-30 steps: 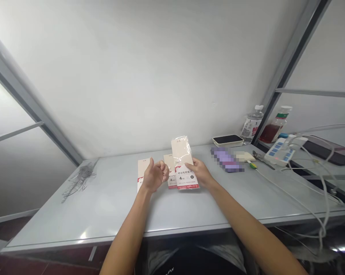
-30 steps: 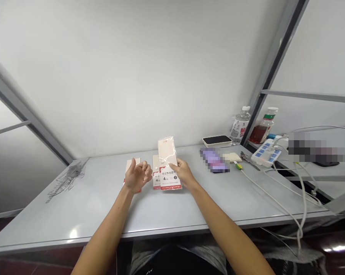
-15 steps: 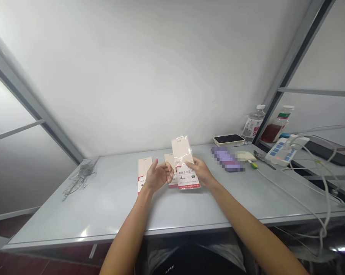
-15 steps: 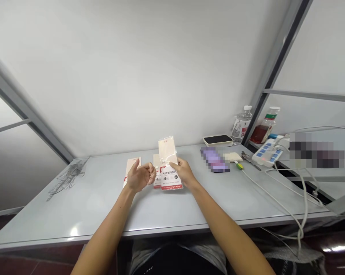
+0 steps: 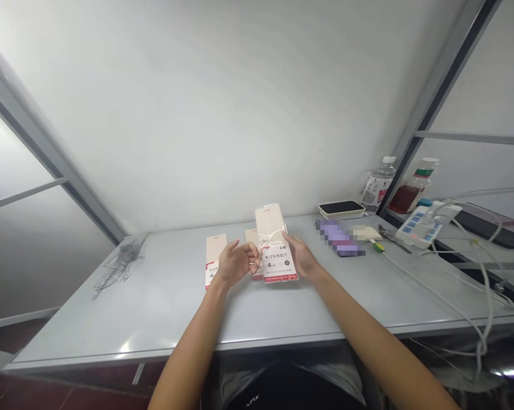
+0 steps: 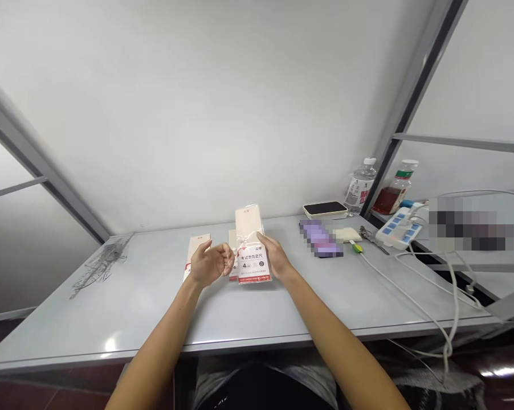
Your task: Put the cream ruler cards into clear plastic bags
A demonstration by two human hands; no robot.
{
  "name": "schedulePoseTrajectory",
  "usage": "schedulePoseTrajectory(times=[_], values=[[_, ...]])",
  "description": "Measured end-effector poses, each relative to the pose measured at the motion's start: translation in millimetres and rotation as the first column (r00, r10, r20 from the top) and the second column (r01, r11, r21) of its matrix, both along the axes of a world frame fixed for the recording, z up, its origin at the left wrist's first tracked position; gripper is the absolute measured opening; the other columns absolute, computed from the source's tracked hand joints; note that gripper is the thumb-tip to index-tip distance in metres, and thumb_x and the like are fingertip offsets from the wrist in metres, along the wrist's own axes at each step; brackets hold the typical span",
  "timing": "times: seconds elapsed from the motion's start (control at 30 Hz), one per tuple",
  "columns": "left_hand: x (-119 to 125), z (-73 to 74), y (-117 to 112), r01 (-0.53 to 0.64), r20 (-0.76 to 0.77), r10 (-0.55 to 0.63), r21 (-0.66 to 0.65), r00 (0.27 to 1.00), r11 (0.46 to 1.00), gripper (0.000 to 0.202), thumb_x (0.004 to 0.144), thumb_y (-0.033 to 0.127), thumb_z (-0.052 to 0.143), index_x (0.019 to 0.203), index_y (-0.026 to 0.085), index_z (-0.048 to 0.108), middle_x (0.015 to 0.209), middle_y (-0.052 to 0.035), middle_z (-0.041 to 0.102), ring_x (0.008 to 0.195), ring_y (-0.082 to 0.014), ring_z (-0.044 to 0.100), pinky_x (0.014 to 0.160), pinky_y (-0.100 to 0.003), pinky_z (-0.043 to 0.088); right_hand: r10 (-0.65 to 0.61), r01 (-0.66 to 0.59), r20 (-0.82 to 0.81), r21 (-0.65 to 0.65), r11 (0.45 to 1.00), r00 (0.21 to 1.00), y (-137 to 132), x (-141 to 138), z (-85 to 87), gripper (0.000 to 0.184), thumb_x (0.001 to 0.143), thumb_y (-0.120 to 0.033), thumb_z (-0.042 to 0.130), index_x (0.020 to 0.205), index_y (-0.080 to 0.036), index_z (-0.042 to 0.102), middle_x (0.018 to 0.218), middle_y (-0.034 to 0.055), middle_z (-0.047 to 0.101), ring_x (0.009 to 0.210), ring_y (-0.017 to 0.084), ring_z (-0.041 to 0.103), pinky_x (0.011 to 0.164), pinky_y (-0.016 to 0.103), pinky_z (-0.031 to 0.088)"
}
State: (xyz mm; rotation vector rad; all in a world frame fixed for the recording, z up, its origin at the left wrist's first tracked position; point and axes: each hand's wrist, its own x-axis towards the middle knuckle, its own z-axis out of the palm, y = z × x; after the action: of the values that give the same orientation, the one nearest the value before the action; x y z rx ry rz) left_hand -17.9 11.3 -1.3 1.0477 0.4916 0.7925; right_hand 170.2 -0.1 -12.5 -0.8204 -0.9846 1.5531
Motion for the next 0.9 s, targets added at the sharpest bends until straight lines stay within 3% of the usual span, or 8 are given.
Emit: schedulePoseTrajectory(times=[0.17, 0.43, 0.7, 0.9], values=[[-0.2, -0.1, 0.0, -0.018, -0.025, 0.018, -0.005, 1.0, 1.0, 0.047, 0.074, 0.057, 0.033, 0.067, 0.015, 0.051, 0.064, -0.0056, 0.05, 0.047, -0.0122, 0.045, 0.044, -0.026, 0.029, 0.11, -0.11, 0.005, 0.022, 0.994, 0.994, -2.4, -1.3, 8.0, 0.052, 0.082, -0.056, 0.035, 0.109, -0.018, 0.058, 0.096, 0.0093, 0.068, 0.089, 0.025, 0.063, 0.077, 0.038, 0.047], [-2.6, -2.6, 3.4, 0.013, 0.047, -0.012, -0.025, 0.999, 1.0, 0.049, 0.078, 0.055, 0.031, 0.07, 0.013, 0.055, 0.063, -0.0059, 0.052, 0.046, -0.0115, 0.046, 0.043, -0.024, 0.026, 0.073, -0.075, 0.067, 0.028, 0.997, 0.995, -3.3, 0.0, 11.6, 0.059, 0.081, -0.062, 0.029, 0.108, -0.018, 0.059, 0.091, 0.0101, 0.069, 0.09, 0.027, 0.063, 0.08, 0.04, 0.044], [-2.2, -2.4, 3.1, 0.001, 0.065, 0.001, -0.03, 0.998, 1.0, 0.049, 0.08, 0.055, 0.031, 0.069, 0.013, 0.054, 0.062, -0.0061, 0.052, 0.044, -0.0103, 0.044, 0.041, -0.023, 0.023, 0.119, -0.118, -0.101, 0.011, 0.993, 0.988, -3.4, 0.6, 10.8, 0.053, 0.083, -0.056, 0.035, 0.106, -0.017, 0.06, 0.089, 0.01, 0.069, 0.091, 0.028, 0.062, 0.081, 0.041, 0.044], [-2.5, -2.8, 3.9, 0.01, 0.076, -0.006, -0.042, 0.997, 0.999, 0.049, 0.08, 0.055, 0.031, 0.069, 0.013, 0.054, 0.062, -0.0054, 0.052, 0.043, -0.0098, 0.044, 0.042, -0.024, 0.021, 0.214, -0.216, -0.289, 0.024, 0.976, 0.933, -3.8, 1.0, 10.0, 0.046, 0.086, -0.05, 0.034, 0.111, -0.018, 0.058, 0.09, 0.0084, 0.069, 0.093, 0.027, 0.062, 0.084, 0.042, 0.042]])
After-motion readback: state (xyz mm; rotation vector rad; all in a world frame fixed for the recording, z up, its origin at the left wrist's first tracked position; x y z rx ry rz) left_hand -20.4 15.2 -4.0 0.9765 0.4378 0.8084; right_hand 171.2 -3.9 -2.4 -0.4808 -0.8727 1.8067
